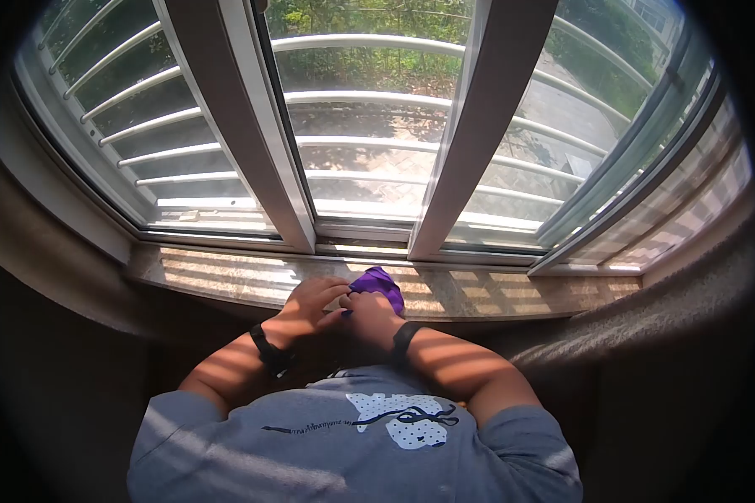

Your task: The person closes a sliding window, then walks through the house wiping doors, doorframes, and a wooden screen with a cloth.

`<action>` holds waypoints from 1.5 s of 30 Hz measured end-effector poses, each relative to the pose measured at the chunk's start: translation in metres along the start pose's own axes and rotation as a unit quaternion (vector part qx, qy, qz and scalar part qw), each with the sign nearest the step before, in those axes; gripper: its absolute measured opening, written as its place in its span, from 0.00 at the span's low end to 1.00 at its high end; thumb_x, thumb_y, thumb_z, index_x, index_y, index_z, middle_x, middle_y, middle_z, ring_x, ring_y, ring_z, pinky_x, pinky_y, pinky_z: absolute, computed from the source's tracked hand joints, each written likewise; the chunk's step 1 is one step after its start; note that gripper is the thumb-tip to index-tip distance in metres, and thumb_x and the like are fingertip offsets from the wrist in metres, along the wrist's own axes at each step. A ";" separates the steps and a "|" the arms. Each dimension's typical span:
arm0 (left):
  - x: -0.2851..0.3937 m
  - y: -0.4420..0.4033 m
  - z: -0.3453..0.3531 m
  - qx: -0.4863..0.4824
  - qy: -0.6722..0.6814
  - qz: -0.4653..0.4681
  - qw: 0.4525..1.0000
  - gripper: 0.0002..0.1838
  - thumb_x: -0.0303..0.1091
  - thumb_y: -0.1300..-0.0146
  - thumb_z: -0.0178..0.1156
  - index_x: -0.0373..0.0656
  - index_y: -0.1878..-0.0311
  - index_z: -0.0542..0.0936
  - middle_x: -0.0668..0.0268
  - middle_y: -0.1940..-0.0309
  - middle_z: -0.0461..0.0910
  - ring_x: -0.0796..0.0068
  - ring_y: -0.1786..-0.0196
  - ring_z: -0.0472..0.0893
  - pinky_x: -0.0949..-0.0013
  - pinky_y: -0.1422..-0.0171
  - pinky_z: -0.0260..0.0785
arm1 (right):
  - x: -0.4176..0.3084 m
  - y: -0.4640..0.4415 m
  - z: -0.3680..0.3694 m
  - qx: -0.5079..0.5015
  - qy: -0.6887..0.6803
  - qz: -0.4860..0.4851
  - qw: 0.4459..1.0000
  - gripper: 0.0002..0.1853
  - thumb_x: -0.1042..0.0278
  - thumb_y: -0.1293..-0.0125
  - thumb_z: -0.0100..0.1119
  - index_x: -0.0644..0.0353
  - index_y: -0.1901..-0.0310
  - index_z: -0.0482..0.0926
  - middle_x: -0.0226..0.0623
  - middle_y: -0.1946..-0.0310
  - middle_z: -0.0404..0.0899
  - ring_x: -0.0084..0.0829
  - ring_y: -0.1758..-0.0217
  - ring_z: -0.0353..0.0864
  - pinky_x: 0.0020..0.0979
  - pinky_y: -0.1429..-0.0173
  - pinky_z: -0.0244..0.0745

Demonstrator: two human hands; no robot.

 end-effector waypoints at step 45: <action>0.094 -0.151 0.224 -0.082 0.301 -0.111 0.944 0.19 0.38 0.33 0.54 0.35 0.46 0.77 0.49 0.41 0.75 0.50 0.33 0.69 0.58 0.27 0.56 | 0.165 0.153 -0.093 0.082 -0.141 0.165 0.973 0.12 0.63 0.50 0.58 0.56 0.63 0.83 0.43 0.64 0.83 0.45 0.58 0.81 0.36 0.52 0.76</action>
Point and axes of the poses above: each hand's wrist, its own y-axis away from the middle knuckle, its own z-axis out of the palm, x = y × z, the point moved 7 cm from there along -y, towards the middle knuckle
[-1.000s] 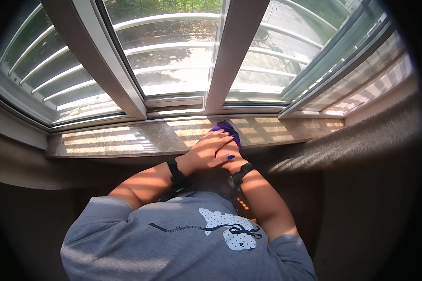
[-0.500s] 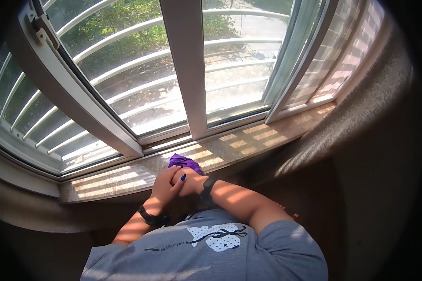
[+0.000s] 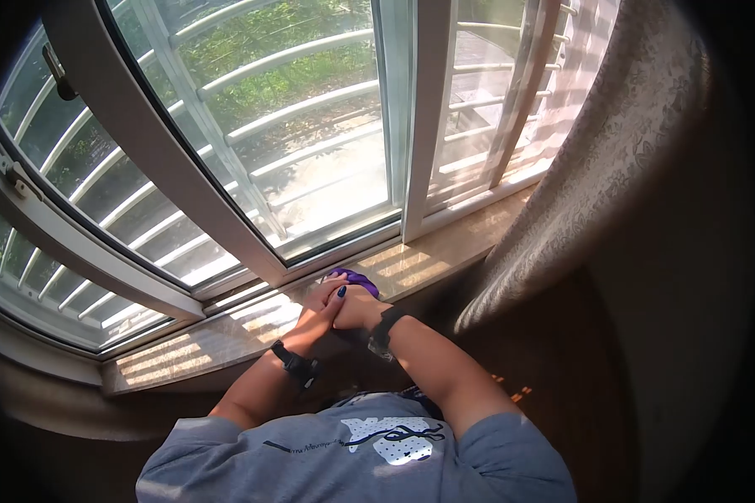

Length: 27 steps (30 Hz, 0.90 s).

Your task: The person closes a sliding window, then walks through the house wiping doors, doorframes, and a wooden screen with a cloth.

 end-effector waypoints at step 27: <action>-0.052 0.127 -0.123 0.274 -0.059 -0.180 0.943 0.19 0.44 0.30 0.53 0.37 0.49 0.79 0.59 0.64 0.83 0.77 0.58 0.79 0.71 0.51 0.70 | -0.101 -0.096 0.124 -0.189 -0.078 -0.278 0.938 0.07 0.68 0.50 0.55 0.57 0.69 0.78 0.45 0.72 0.80 0.48 0.66 0.79 0.43 0.65 0.71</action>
Point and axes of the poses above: each hand's wrist, its own y-axis away from the middle knuckle, its own z-axis out of the palm, x = y × z, the point moved 7 cm from there along -y, towards the middle knuckle
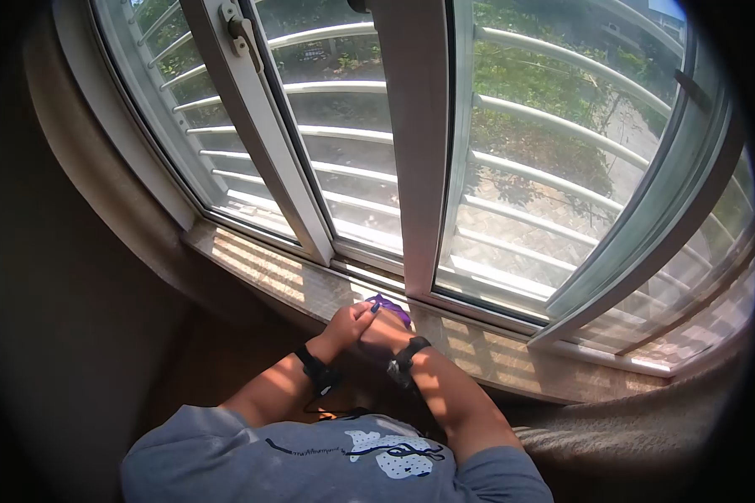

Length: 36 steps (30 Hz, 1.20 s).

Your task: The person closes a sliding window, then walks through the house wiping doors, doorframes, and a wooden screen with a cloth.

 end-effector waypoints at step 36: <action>0.123 -0.007 0.203 -0.041 -0.037 0.171 0.984 0.13 0.38 0.33 0.51 0.41 0.63 0.82 0.52 0.66 0.81 0.47 0.60 0.79 0.56 0.55 0.72 | 0.046 0.234 -0.129 0.217 -0.046 0.224 0.949 0.09 0.74 0.46 0.56 0.62 0.64 0.82 0.44 0.71 0.83 0.36 0.67 0.83 0.33 0.61 0.74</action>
Point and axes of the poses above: each hand's wrist, its own y-axis away from the middle knuckle, its own z-axis out of the palm, x = y × z, the point moved 7 cm from there along -y, towards the middle knuckle
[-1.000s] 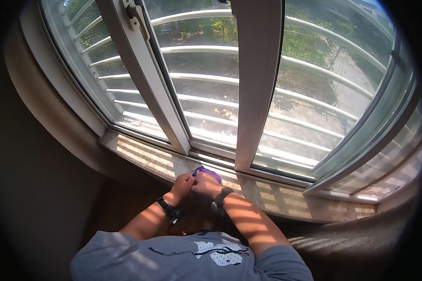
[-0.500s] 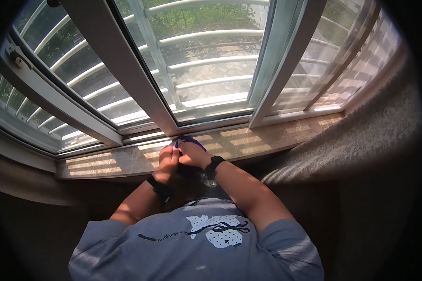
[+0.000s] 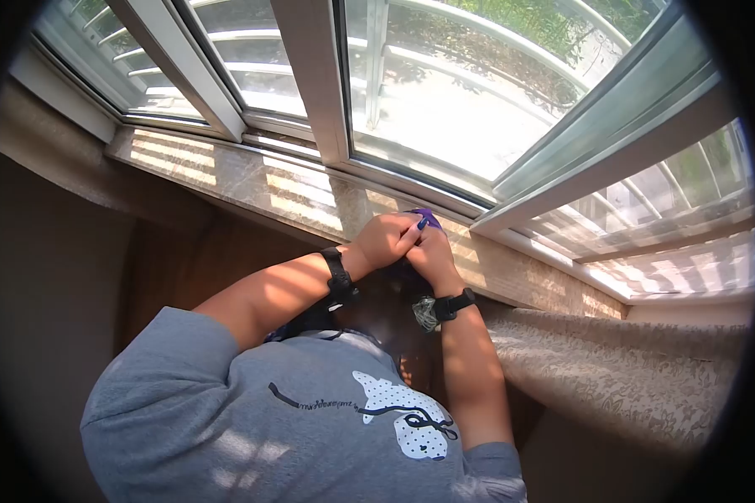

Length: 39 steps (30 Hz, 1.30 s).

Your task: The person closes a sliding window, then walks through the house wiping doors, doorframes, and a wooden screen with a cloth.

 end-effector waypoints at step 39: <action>-0.218 0.147 -0.391 0.182 -0.247 -0.179 0.935 0.14 0.40 0.34 0.50 0.43 0.57 0.80 0.54 0.59 0.81 0.50 0.51 0.78 0.55 0.45 0.69 | -0.236 -0.209 0.416 -0.353 -0.007 -0.212 0.911 0.09 0.66 0.40 0.64 0.65 0.68 0.81 0.31 0.74 0.81 0.20 0.68 0.77 0.27 0.64 0.71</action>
Point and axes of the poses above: each hand's wrist, its own y-axis away from the middle knuckle, its own z-axis out of the palm, x = y × z, the point moved 7 cm from there along -y, towards the middle knuckle
